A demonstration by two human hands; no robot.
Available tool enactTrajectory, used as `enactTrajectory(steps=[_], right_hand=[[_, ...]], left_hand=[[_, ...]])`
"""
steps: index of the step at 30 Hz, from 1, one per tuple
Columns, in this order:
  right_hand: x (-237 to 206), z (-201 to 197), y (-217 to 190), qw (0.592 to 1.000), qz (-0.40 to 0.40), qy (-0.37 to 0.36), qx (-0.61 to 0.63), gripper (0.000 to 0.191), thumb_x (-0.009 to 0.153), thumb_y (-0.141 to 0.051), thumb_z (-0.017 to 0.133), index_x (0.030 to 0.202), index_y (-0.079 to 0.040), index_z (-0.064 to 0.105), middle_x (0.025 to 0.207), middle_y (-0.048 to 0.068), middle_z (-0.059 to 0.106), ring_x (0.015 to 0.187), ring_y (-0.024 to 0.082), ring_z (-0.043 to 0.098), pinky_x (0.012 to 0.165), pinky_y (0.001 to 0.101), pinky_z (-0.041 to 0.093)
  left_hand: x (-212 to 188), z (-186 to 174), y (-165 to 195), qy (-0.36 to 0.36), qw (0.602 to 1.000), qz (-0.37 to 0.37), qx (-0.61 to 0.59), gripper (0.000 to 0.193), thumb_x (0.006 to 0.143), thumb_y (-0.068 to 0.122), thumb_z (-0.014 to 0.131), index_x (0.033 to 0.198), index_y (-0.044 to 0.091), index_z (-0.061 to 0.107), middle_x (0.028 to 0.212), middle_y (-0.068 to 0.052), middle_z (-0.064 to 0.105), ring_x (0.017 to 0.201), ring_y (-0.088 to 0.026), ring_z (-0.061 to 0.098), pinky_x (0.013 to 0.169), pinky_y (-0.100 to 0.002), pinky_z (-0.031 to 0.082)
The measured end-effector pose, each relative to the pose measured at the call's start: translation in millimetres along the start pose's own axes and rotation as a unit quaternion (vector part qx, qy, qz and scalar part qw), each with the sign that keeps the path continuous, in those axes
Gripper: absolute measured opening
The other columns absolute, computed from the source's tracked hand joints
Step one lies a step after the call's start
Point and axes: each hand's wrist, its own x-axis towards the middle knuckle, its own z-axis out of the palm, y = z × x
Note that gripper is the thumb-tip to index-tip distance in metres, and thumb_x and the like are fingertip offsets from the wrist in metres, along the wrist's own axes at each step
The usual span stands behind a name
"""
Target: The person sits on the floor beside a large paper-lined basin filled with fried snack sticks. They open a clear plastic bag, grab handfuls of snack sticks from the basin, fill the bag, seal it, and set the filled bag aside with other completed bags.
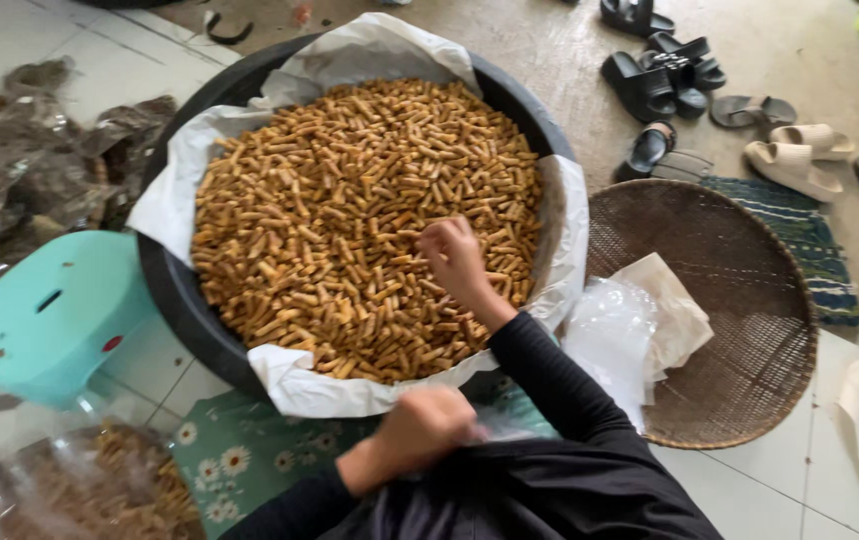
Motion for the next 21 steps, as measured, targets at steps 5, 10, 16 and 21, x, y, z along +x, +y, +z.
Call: enactTrajectory(steps=[5,10,16,21], right_hand=[[28,-16,-90,0.986,0.012,0.141,0.085,0.006,0.102,-0.004,0.067,0.108,-0.005,0.065,0.104,0.002,0.061,0.089,0.011,0.061,0.075,0.024,0.05],[36,-21,-192,0.967,-0.157,0.173,0.101,0.009,0.102,0.0,0.064,0.11,-0.003,0.064,0.117,0.002,0.061,0.099,0.013,0.061,0.084,0.0263,0.052],[69,-11,-230,0.921,-0.314,-0.011,-0.231,0.027,0.09,0.002,0.065,0.117,0.0,0.07,0.125,0.01,0.063,0.116,0.029,0.065,0.098,0.0389,0.057],[66,-3,-202,0.906,-0.267,-0.043,-0.326,0.026,0.089,-0.007,0.067,0.114,-0.001,0.07,0.118,0.012,0.063,0.112,0.031,0.064,0.092,0.0421,0.054]], left_hand=[[8,-145,-17,0.254,0.945,-0.201,0.051,0.006,0.096,0.011,0.071,0.101,0.009,0.067,0.096,-0.006,0.073,0.085,-0.026,0.071,0.07,-0.034,0.054],[47,-202,-76,0.301,0.915,-0.222,0.152,0.024,0.092,0.029,0.078,0.108,0.012,0.071,0.093,-0.002,0.074,0.081,-0.017,0.072,0.069,-0.032,0.055],[65,-204,-102,0.25,0.923,-0.106,0.272,0.03,0.09,0.036,0.079,0.107,0.012,0.073,0.086,-0.001,0.068,0.082,-0.019,0.063,0.076,-0.038,0.049],[70,-196,-107,0.325,0.91,-0.064,0.247,0.033,0.084,0.049,0.077,0.085,0.017,0.07,0.077,0.006,0.064,0.074,-0.014,0.057,0.076,-0.039,0.04]])
